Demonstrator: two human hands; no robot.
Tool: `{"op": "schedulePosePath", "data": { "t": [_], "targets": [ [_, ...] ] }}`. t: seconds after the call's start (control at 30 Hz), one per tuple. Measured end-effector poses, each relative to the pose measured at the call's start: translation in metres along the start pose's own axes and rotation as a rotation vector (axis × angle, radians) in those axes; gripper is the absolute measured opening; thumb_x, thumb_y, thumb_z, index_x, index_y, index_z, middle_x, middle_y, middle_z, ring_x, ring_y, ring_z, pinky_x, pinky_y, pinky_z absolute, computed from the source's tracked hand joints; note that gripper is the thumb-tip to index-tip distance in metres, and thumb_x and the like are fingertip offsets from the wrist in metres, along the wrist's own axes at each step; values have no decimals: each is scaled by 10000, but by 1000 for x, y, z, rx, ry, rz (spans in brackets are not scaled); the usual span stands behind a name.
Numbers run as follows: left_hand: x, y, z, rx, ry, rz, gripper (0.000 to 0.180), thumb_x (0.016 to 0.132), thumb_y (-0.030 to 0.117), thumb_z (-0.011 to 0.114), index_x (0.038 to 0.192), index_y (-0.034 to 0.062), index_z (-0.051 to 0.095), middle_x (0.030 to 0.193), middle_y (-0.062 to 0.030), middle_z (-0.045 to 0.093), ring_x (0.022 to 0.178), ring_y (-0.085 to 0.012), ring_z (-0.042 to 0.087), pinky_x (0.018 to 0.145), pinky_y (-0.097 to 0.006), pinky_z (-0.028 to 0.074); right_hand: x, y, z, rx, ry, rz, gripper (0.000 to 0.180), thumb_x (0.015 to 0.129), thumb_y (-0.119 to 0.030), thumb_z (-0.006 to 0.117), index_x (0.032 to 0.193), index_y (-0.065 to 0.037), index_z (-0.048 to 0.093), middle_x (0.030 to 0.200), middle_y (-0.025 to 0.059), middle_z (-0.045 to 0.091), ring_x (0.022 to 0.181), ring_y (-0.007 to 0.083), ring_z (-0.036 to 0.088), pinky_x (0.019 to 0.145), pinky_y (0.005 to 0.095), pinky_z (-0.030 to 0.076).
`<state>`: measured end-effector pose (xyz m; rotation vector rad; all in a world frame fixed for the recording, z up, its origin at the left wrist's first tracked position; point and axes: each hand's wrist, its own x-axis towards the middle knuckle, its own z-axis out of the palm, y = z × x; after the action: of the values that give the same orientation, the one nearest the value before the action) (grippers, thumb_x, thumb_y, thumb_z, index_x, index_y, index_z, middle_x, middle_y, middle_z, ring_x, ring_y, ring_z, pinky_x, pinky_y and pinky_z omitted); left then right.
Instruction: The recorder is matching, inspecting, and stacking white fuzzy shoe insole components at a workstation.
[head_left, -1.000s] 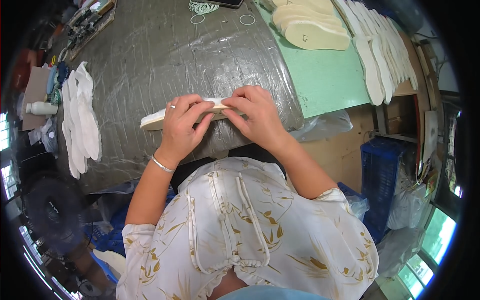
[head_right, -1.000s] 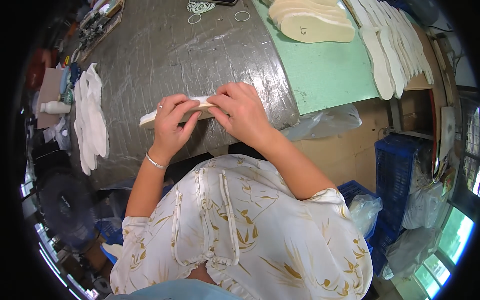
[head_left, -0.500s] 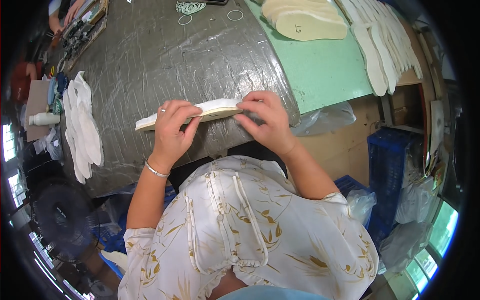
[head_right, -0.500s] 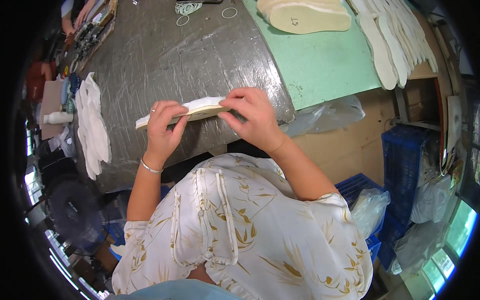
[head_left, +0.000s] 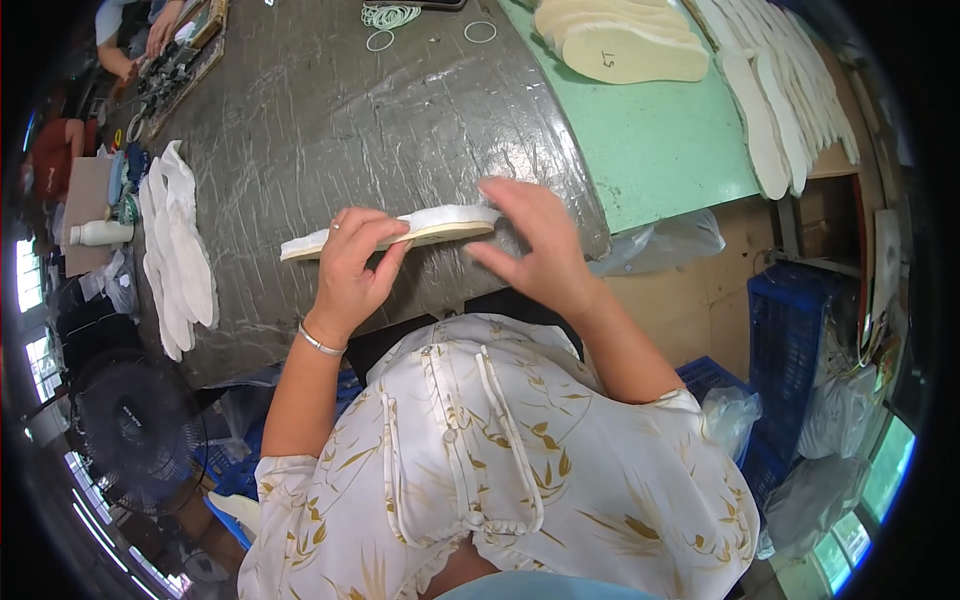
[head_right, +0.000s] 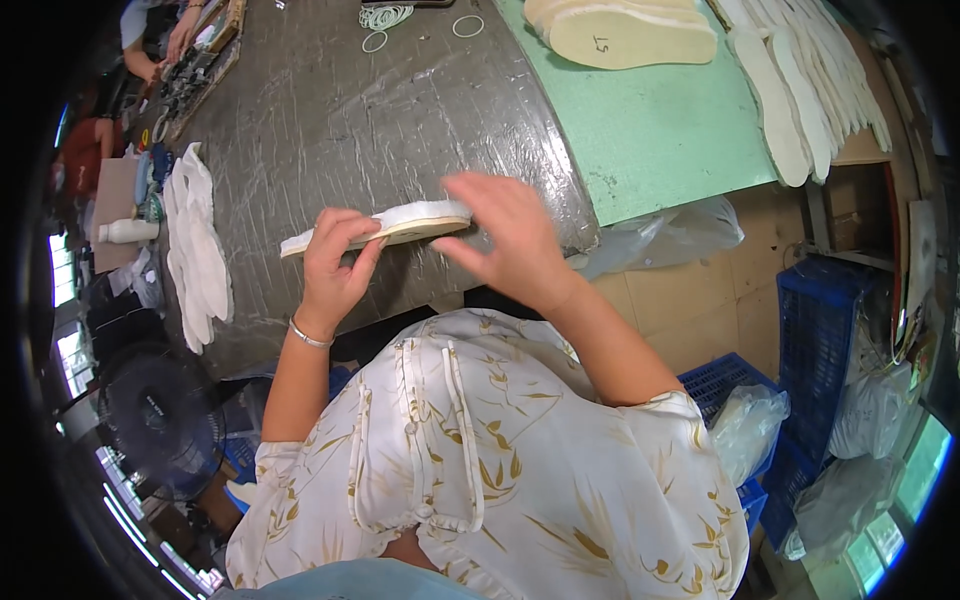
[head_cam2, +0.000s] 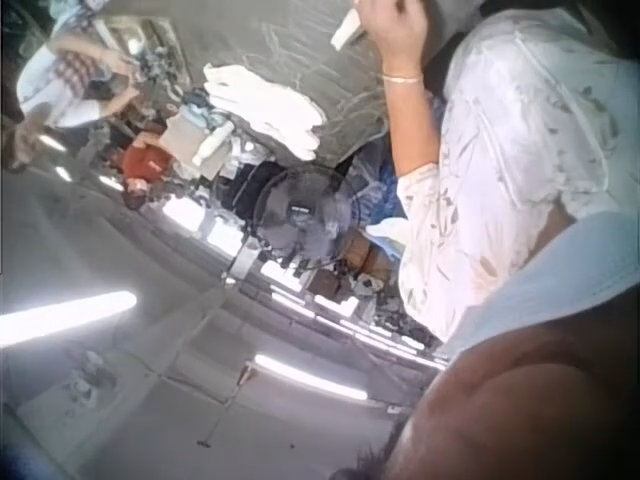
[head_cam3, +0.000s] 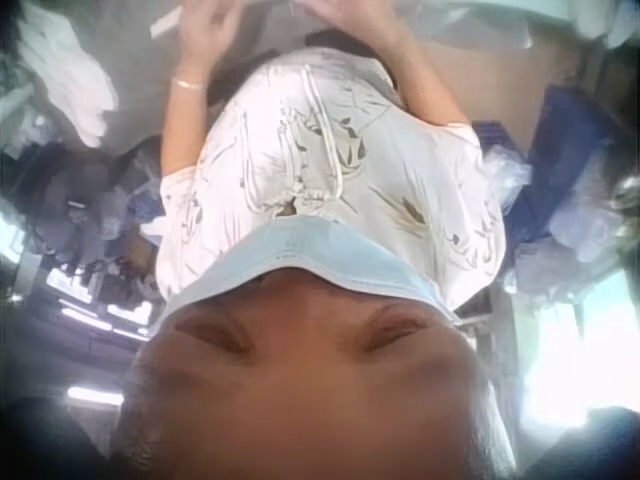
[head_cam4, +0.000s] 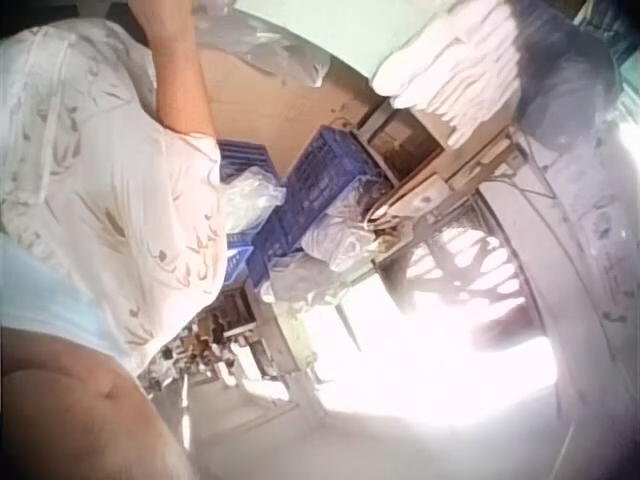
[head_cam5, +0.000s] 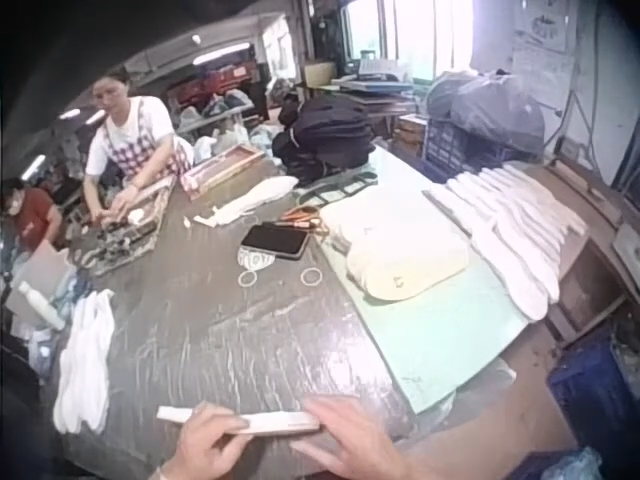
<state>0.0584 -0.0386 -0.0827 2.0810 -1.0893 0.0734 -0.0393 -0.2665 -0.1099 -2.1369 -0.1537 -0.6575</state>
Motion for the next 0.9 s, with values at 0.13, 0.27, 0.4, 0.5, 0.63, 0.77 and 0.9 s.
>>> {"op": "schedulePosePath", "data": {
  "t": [0.13, 0.27, 0.4, 0.5, 0.63, 0.77, 0.9],
  "targets": [
    [1, 1, -1, 21, -19, 20, 235, 715, -26, 744, 921, 38, 650, 888, -92, 611, 819, -272, 587, 757, -363, 441, 19, -26, 11, 169, -141, -199, 469, 785, -176, 747, 1227, -86, 619, 1105, 58, 669, 1048, 239, 608, 961, 411, 434],
    [0, -1, 0, 8, -24, 36, 241, 727, -45, 729, 941, 30, 646, 906, -96, 607, 832, -264, 582, 759, -343, 453, 11, -4, 23, 141, -274, -76, 559, 865, -231, 691, 1376, -99, 507, 1112, 89, 682, 969, 248, 652, 1019, 436, 427],
    [-4, -3, 0, 24, 3, 11, 243, 742, -68, 713, 954, 23, 638, 929, -99, 603, 842, -251, 579, 745, -321, 468, -14, 24, 8, 29, -387, 26, 605, 854, -232, 713, 1396, -86, 487, 1032, 111, 706, 911, 282, 668, 992, 423, 457],
    [-5, -4, 1, 17, 18, 16, 238, 727, -43, 734, 932, 42, 650, 911, -97, 601, 820, -269, 575, 725, -343, 457, -18, 22, -2, 78, -286, 153, 654, 807, -235, 763, 1382, -71, 497, 1188, 139, 658, 1023, 301, 641, 964, 402, 475],
    [-5, -4, 1, 11, 16, 8, 238, 717, -31, 744, 922, 54, 659, 905, -95, 599, 812, -275, 570, 720, -350, 448, -2, 6, -4, 96, -163, 18, 740, 715, -166, 835, 1369, -45, 510, 1400, 161, 522, 1210, 337, 550, 1002, 379, 450],
    [-5, -3, 0, 20, -21, 24, 241, 745, -52, 735, 947, 44, 645, 944, -94, 602, 844, -243, 581, 742, -321, 466, -6, 17, 15, 31, -298, 23, 351, 807, -231, 764, 1118, -88, 685, 1172, 69, 666, 1113, 256, 611, 1025, 462, 411],
    [-6, -3, 2, 20, 4, 14, 245, 727, -48, 738, 936, 49, 655, 926, -94, 601, 824, -258, 578, 727, -334, 461, -19, 32, 15, -27, -354, 52, 309, 823, -238, 751, 1089, -96, 690, 1162, 63, 668, 1125, 249, 605, 1054, 485, 381]
  ]
}}
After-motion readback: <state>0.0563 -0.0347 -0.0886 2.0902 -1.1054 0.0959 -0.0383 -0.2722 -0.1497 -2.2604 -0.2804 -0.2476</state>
